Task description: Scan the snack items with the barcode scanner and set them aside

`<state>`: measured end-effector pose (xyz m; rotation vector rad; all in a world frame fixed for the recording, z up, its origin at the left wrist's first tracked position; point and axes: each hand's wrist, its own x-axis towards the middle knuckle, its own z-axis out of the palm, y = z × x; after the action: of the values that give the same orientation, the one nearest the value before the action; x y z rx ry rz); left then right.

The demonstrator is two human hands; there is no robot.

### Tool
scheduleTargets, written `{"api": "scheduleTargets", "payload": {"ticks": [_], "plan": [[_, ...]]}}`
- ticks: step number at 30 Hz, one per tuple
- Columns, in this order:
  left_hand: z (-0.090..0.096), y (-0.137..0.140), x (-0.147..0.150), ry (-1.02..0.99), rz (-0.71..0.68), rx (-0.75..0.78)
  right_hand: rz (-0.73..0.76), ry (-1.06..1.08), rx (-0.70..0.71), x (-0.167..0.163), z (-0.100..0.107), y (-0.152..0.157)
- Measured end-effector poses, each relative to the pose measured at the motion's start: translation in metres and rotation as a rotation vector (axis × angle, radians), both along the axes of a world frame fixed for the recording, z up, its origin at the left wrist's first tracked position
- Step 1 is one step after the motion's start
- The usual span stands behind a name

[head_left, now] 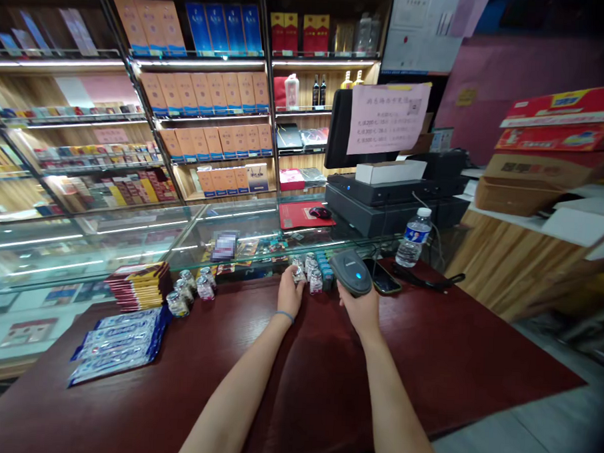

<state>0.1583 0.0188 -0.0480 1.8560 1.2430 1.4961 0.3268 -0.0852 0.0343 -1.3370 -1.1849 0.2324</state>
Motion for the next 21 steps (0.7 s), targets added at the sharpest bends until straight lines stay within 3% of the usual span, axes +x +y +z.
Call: {"api": "scheduleTargets", "payload": {"ticks": [7, 13, 21], "plan": [[0.011, -0.018, -0.033, -0.199, 0.010, -0.058, -0.019, -0.051, 0.004, -0.004, 0.000, -0.001], [0.032, -0.043, -0.116, -0.287, -0.008, -0.100, 0.060, -0.109, -0.042, -0.014, 0.000, -0.002], [0.039, -0.083, -0.221, -0.634, -0.198, -0.435, 0.303, -0.154, -0.150, -0.057, -0.011, -0.007]]}}
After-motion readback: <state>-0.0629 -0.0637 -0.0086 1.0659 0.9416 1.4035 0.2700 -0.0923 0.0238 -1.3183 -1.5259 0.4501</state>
